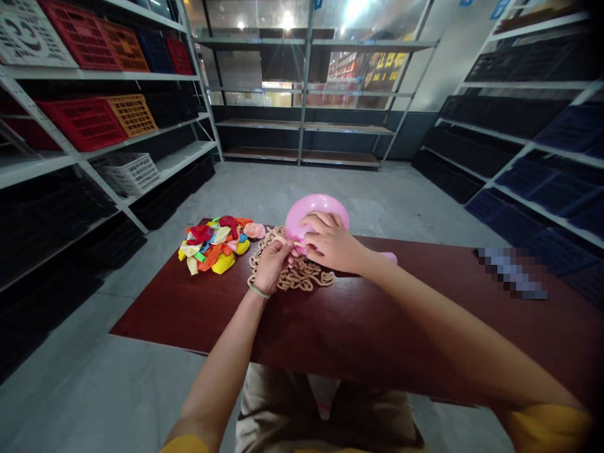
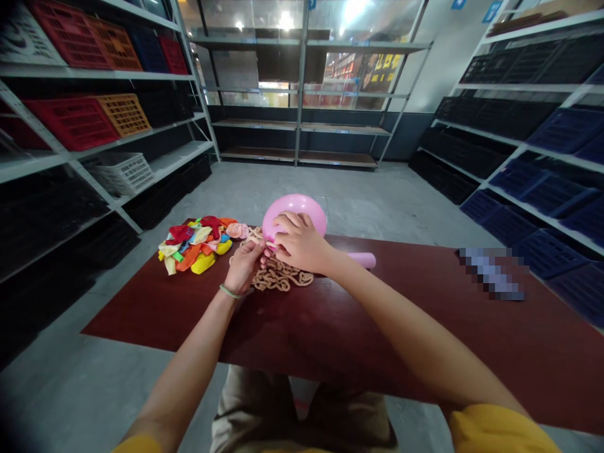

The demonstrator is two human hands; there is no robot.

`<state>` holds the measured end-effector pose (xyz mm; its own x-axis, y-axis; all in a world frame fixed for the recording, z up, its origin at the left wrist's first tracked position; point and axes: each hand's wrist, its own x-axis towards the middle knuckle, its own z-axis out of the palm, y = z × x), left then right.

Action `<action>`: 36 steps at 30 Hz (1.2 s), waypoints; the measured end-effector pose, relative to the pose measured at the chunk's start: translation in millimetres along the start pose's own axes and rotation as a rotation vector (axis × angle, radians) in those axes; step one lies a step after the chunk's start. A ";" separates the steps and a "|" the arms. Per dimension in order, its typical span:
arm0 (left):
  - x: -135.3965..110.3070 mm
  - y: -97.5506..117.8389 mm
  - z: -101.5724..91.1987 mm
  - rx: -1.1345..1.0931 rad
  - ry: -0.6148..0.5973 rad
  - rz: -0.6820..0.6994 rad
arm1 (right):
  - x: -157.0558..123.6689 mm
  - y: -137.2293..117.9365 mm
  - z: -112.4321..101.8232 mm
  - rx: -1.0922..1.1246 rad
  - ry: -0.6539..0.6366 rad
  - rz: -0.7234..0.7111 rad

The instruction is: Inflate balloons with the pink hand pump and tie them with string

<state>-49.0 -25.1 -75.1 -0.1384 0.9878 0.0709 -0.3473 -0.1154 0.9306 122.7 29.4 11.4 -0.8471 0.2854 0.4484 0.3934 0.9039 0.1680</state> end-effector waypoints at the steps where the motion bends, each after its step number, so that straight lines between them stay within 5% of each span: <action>1: 0.1 0.5 0.0 -0.007 -0.006 0.000 | -3.5 0.1 0.8 0.009 0.011 0.014; 9: -2.3 1.5 6.5 0.200 -0.149 0.038 | -39.7 -17.3 29.8 0.178 0.371 0.375; 18: -10.9 -12.8 17.8 0.342 -0.247 0.041 | -65.5 -22.1 58.7 0.527 0.386 0.428; 30: -12.6 -18.2 9.9 0.595 -0.305 0.147 | -74.9 -22.6 58.3 0.226 0.227 0.323; 36: -14.0 -18.7 11.7 0.549 -0.254 0.116 | -73.5 -25.5 60.8 0.118 0.221 0.310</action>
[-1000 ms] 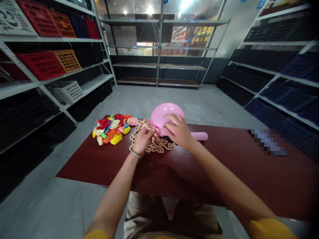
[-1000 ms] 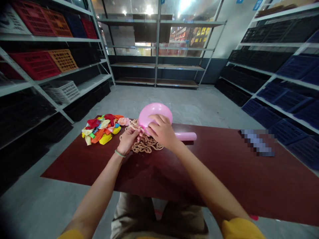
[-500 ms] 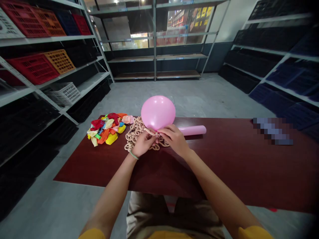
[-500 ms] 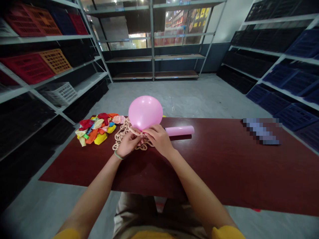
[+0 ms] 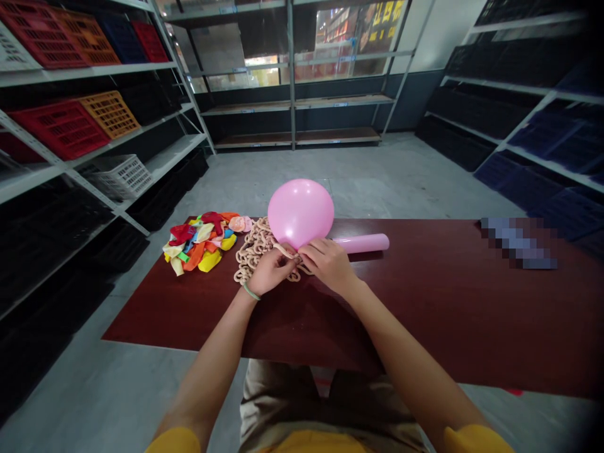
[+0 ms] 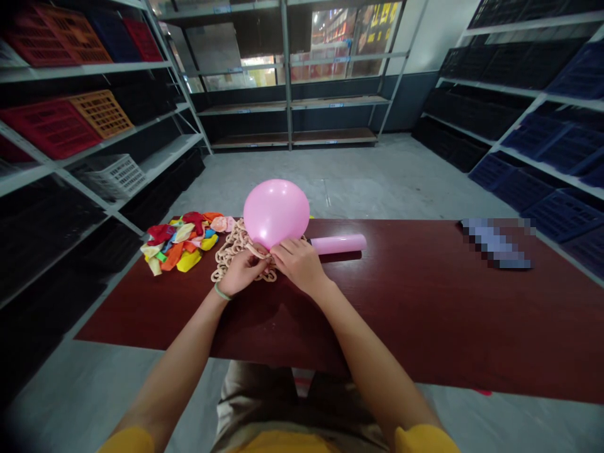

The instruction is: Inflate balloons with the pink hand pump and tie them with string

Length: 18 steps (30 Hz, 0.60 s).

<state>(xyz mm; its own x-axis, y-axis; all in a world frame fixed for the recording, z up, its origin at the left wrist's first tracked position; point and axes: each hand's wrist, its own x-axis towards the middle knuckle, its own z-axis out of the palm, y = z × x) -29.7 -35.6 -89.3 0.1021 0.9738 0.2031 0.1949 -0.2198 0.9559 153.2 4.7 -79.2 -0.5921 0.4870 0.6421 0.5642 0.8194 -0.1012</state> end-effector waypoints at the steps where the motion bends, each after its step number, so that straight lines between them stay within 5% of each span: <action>1: 0.0 0.6 0.7 -0.022 0.012 -0.003 | 0.3 -1.1 0.9 0.007 0.017 0.014; 11: -2.6 -9.1 13.2 -0.092 0.303 0.009 | 2.0 -16.1 5.5 0.144 0.119 0.135; 18: 0.9 -4.1 13.2 -0.220 0.266 0.014 | 1.2 -14.4 2.0 0.484 0.116 0.276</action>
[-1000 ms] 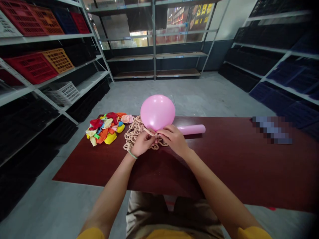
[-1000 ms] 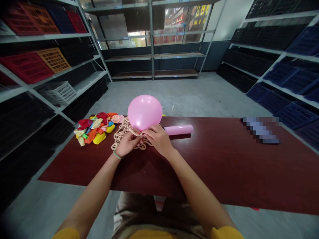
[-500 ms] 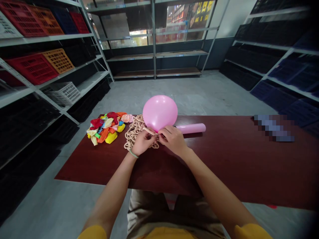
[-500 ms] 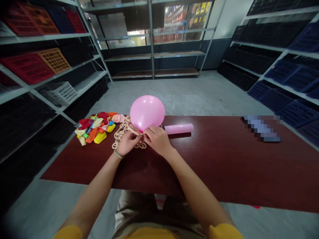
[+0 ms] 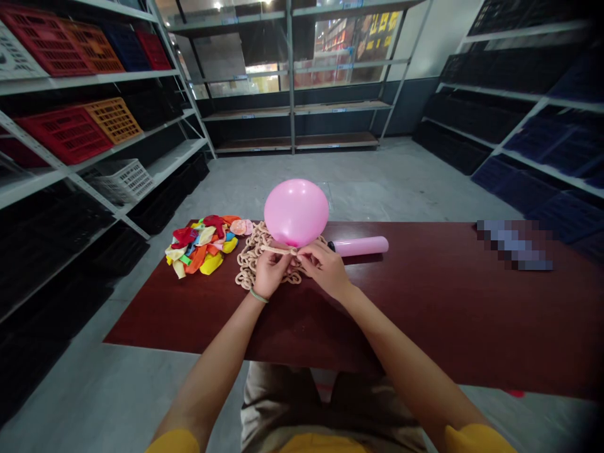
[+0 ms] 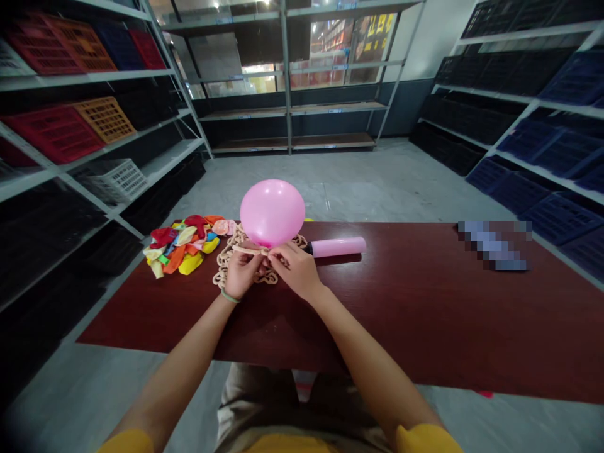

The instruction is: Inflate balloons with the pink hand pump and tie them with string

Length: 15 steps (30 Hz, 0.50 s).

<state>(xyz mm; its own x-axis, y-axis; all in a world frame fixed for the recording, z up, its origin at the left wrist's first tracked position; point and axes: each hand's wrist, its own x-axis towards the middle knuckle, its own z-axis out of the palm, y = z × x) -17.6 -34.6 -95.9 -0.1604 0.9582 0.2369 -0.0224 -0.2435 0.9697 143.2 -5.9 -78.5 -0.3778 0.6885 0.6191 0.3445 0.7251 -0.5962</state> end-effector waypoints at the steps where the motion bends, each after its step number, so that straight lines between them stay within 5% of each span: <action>1: 0.2 1.1 0.1 -0.015 -0.001 0.004 | 1.1 0.1 -1.8 0.041 0.014 0.037; 15: -1.0 2.8 -4.5 0.002 -0.145 -0.034 | 9.1 0.1 -6.4 0.512 -0.200 0.410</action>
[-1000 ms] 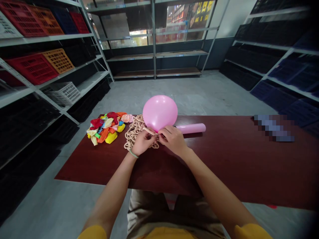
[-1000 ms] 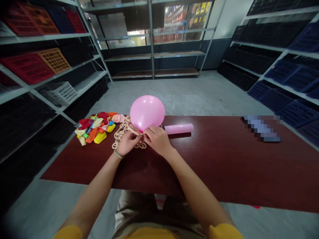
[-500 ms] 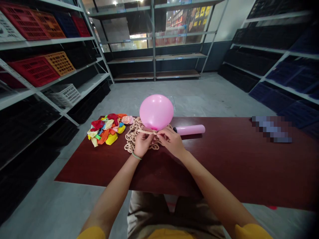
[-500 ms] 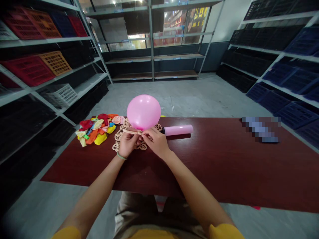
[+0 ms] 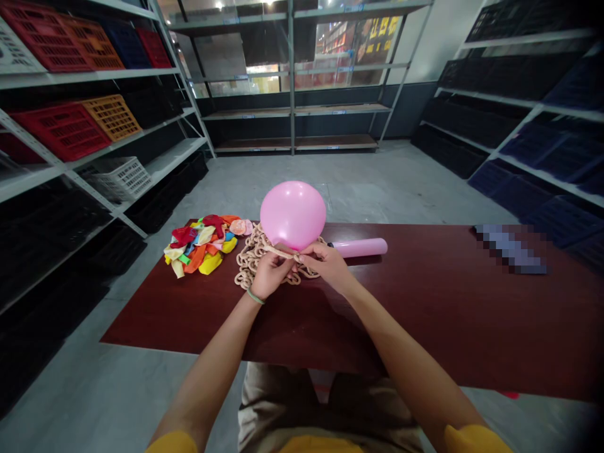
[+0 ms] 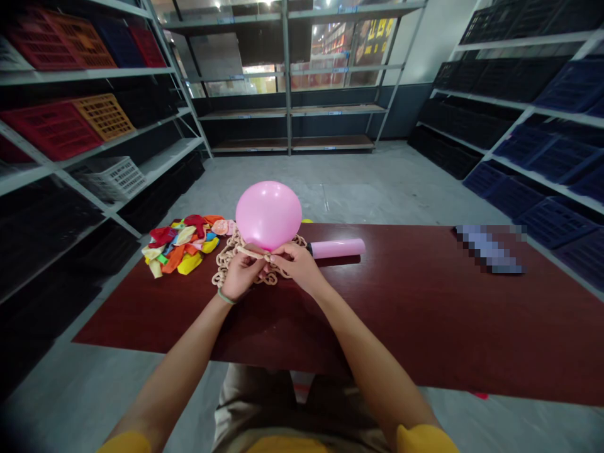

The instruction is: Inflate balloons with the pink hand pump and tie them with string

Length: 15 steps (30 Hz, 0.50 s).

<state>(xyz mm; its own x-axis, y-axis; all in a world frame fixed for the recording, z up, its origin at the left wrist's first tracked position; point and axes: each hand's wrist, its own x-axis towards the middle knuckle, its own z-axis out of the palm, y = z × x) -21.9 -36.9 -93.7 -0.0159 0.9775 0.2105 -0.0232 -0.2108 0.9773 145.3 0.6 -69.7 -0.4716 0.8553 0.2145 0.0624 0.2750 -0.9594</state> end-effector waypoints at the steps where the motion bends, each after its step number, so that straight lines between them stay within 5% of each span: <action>1: 0.3 0.9 -0.2 -0.016 -0.014 -0.007 | -0.5 0.2 -0.1 0.044 -0.021 0.027; 9: 3.9 14.0 -2.4 -0.076 -0.107 -0.062 | 0.0 2.9 1.7 -0.089 0.115 -0.078; 15: 4.6 15.7 -0.3 -0.140 0.020 -0.057 | -4.6 3.9 3.2 -0.484 0.249 -0.271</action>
<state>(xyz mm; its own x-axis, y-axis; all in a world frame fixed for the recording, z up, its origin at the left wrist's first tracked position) -22.7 -35.7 -77.4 -0.0308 0.9877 0.1532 -0.1641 -0.1562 0.9740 144.9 -3.7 -75.0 -0.3107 0.7878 0.5318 0.3889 0.6159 -0.6851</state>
